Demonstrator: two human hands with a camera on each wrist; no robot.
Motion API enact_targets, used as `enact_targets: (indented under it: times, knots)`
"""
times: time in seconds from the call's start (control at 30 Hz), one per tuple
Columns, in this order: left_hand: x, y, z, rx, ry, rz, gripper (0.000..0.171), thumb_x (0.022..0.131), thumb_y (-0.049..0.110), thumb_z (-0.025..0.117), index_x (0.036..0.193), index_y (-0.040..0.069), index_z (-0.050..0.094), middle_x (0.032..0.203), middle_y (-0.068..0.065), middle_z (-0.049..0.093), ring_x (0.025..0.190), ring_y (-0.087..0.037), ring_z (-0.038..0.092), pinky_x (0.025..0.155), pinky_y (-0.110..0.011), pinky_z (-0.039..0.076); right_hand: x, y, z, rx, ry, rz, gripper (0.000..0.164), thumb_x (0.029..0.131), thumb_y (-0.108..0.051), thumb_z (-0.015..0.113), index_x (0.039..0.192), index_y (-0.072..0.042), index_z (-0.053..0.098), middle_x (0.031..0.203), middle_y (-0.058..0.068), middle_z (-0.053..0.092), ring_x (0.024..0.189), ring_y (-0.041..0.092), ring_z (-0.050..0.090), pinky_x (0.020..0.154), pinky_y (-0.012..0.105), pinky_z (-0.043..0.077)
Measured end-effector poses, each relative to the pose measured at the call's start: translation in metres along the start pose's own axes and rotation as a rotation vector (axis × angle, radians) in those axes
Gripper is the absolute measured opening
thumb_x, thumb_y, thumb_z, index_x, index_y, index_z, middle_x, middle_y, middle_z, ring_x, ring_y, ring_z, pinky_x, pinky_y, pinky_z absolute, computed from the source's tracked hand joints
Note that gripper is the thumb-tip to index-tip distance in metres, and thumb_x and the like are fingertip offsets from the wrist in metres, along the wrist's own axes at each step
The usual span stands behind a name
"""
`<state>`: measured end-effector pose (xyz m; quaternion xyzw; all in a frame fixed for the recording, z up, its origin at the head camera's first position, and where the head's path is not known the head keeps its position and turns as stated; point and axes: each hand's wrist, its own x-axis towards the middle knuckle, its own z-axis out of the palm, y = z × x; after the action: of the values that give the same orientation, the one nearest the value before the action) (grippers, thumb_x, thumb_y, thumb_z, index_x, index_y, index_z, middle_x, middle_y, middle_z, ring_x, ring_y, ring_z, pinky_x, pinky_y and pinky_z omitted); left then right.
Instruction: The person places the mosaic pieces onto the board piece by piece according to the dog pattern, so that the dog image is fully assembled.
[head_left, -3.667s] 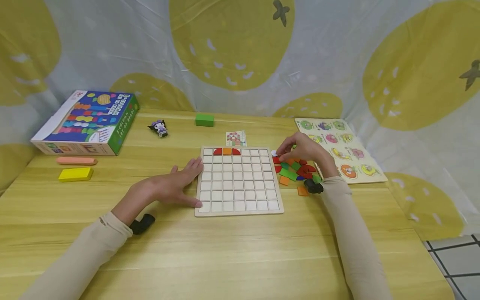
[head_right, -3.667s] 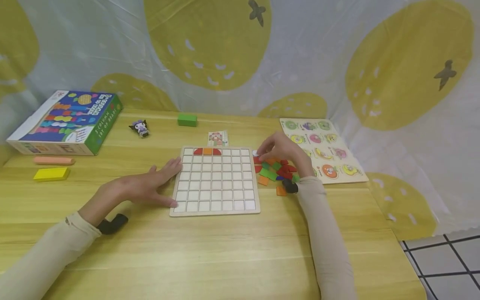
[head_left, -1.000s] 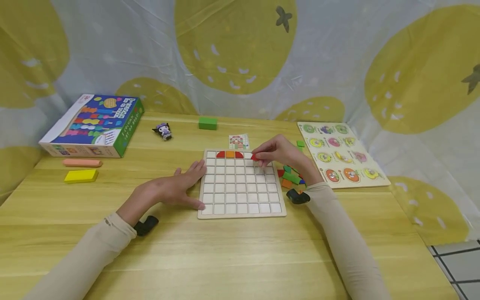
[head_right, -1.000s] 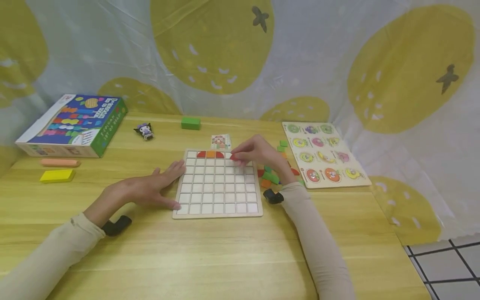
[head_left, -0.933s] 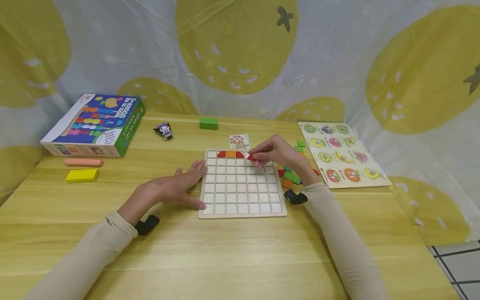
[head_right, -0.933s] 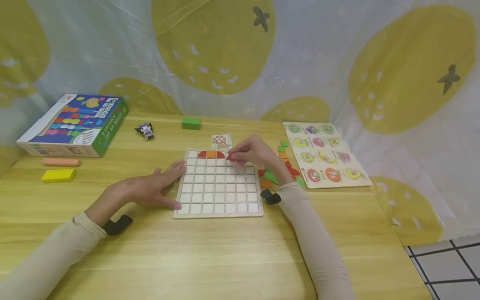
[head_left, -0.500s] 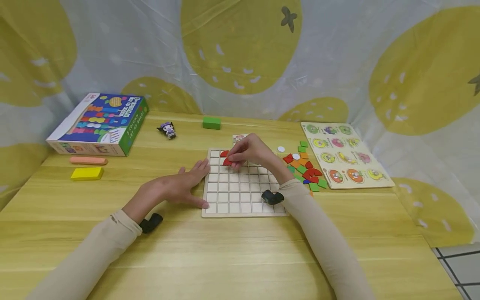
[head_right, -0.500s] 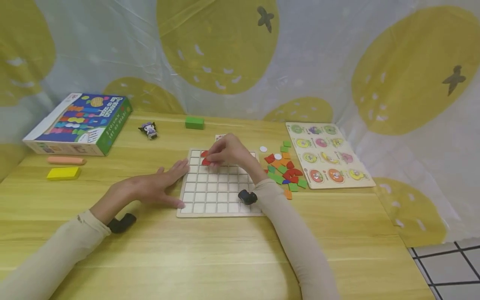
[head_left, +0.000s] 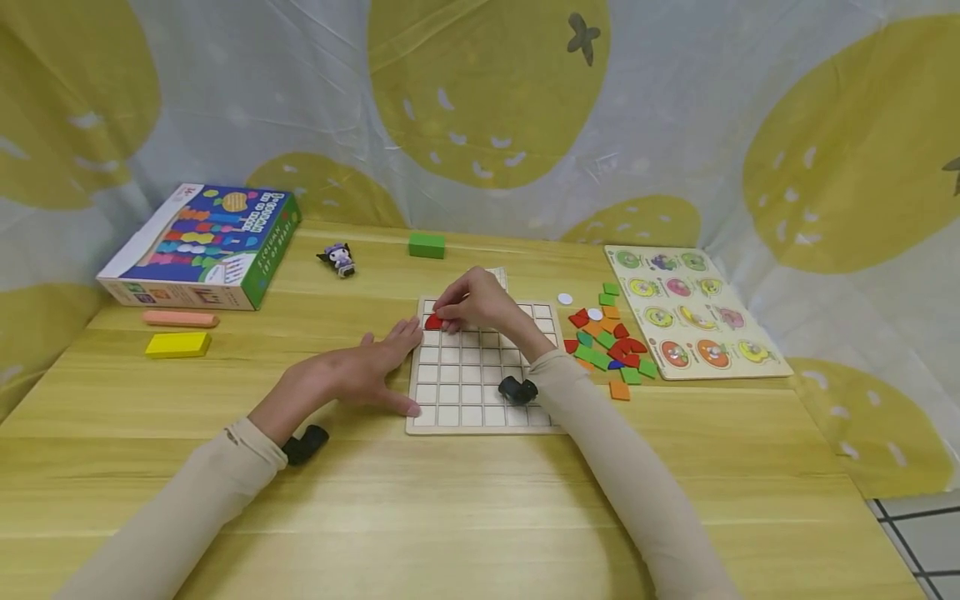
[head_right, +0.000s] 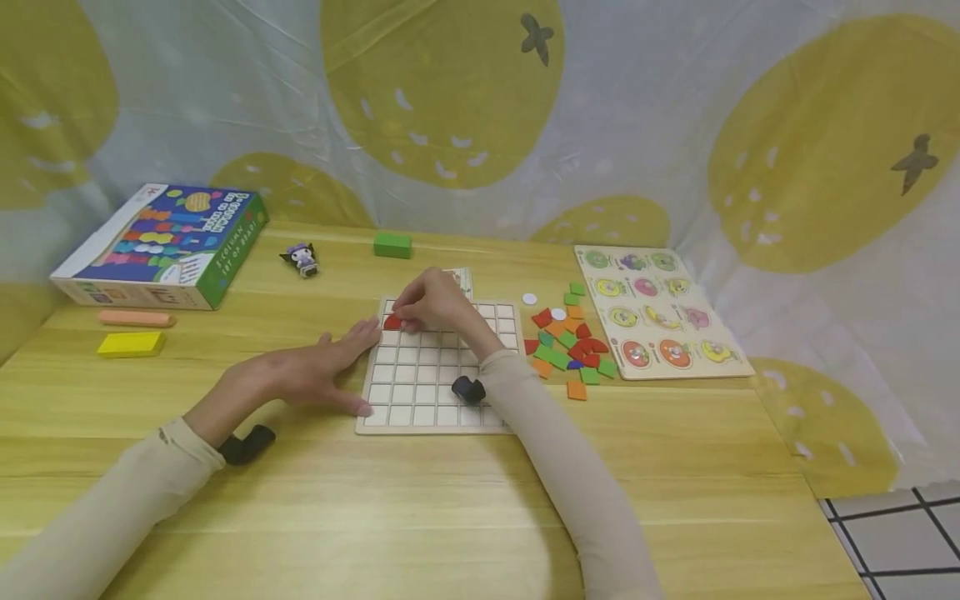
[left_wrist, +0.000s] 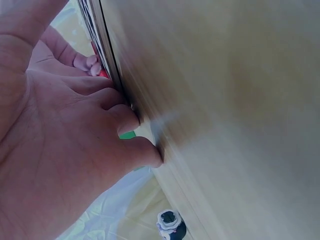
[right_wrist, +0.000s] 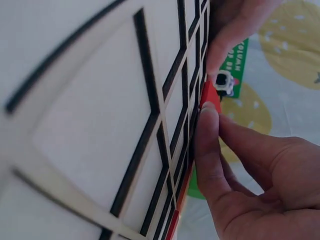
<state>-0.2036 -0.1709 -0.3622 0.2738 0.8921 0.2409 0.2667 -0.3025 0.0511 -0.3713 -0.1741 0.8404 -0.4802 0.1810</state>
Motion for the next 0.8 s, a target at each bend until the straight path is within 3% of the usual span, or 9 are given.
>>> enact_targets:
  times: [0.27,0.57,0.8]
  knots:
    - [0.001,-0.001,0.0,0.005,-0.006,-0.004,0.117,0.097,0.045,0.081,0.17,-0.006,0.005,0.179,-0.024,-0.01,0.166,-0.043,-0.009,0.128,-0.071,-0.002,-0.004,0.001,-0.001,0.026,0.01,-0.024,0.016,0.1,-0.001,0.076,0.113,0.006,0.081,0.09,0.017,0.08,0.072,0.022,0.078,0.073,0.032,0.066]
    - [0.0,-0.001,0.0,-0.01,-0.004,-0.003,0.117,0.097,0.044,0.082,0.17,-0.006,0.006,0.179,-0.023,-0.011,0.166,-0.043,-0.009,0.128,-0.071,-0.003,-0.008,0.003,-0.002,0.029,-0.015,-0.071,0.017,0.104,-0.006,0.072,0.113,0.006,0.08,0.089,0.019,0.078,0.072,0.022,0.076,0.072,0.033,0.066]
    - [0.0,-0.001,0.0,-0.017,-0.001,-0.007,0.118,0.096,0.044,0.082,0.17,-0.006,0.006,0.179,-0.023,-0.011,0.166,-0.043,-0.009,0.128,-0.071,-0.004,-0.021,0.008,-0.026,0.029,-0.02,-0.117,0.024,0.106,-0.01,0.07,0.123,0.006,0.077,0.103,0.02,0.08,0.085,0.033,0.078,0.079,0.04,0.067]
